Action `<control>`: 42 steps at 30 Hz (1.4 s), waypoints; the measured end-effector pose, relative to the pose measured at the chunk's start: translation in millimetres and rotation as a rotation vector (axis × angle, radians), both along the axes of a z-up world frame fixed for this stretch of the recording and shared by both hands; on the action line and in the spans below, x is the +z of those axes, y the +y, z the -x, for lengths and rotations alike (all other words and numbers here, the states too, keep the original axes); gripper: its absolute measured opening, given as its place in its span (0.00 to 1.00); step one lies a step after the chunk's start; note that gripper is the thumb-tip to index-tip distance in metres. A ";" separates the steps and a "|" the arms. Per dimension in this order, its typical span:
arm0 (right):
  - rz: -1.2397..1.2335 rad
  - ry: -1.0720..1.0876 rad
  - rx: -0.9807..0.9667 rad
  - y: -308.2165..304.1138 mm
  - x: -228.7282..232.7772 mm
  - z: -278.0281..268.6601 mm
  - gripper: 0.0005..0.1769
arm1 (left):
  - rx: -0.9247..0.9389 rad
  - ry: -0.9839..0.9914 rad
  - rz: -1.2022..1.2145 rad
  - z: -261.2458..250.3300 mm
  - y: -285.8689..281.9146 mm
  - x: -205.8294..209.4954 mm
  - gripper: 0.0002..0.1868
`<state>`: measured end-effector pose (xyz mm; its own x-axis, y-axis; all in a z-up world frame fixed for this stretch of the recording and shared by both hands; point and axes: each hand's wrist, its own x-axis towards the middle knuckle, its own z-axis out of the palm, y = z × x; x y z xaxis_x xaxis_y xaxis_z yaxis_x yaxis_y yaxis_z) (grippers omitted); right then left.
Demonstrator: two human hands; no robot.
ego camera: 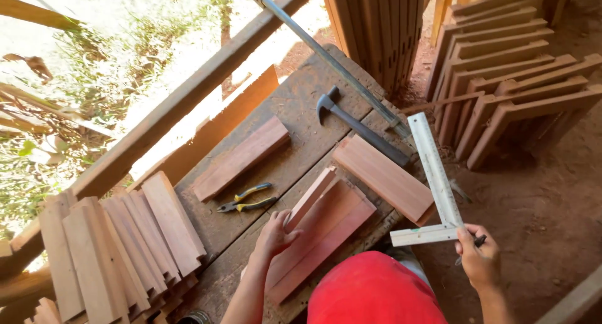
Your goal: The person aligns wooden slats side by side on a workbench, uses a try square to check their alignment, and marks the boards with a pencil. They then pick up a hammer and a chisel-like tool and work on the edge of a board.
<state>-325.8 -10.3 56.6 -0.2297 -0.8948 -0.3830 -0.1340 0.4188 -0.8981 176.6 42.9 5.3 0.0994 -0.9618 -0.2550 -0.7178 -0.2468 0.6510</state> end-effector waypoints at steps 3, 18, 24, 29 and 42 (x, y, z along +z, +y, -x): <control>0.044 0.001 0.022 2.2 -9.0 -2.8 0.10 | -0.058 -0.033 -0.008 -4.9 -17.5 11.5 0.23; -0.065 0.031 -0.015 11.1 -0.4 14.0 0.12 | 0.025 -0.107 -0.062 -21.6 -21.3 -52.6 0.26; -0.074 0.071 0.019 5.8 -2.3 11.5 0.13 | -0.001 -0.510 0.195 -3.3 -24.4 -45.9 0.31; -0.066 0.049 0.017 5.6 -2.6 7.3 0.12 | 0.051 -0.433 0.208 1.0 -21.5 -69.4 0.35; -0.077 0.045 0.023 1.4 6.4 -0.9 0.11 | 0.125 -0.412 0.291 14.4 -16.0 -66.1 0.33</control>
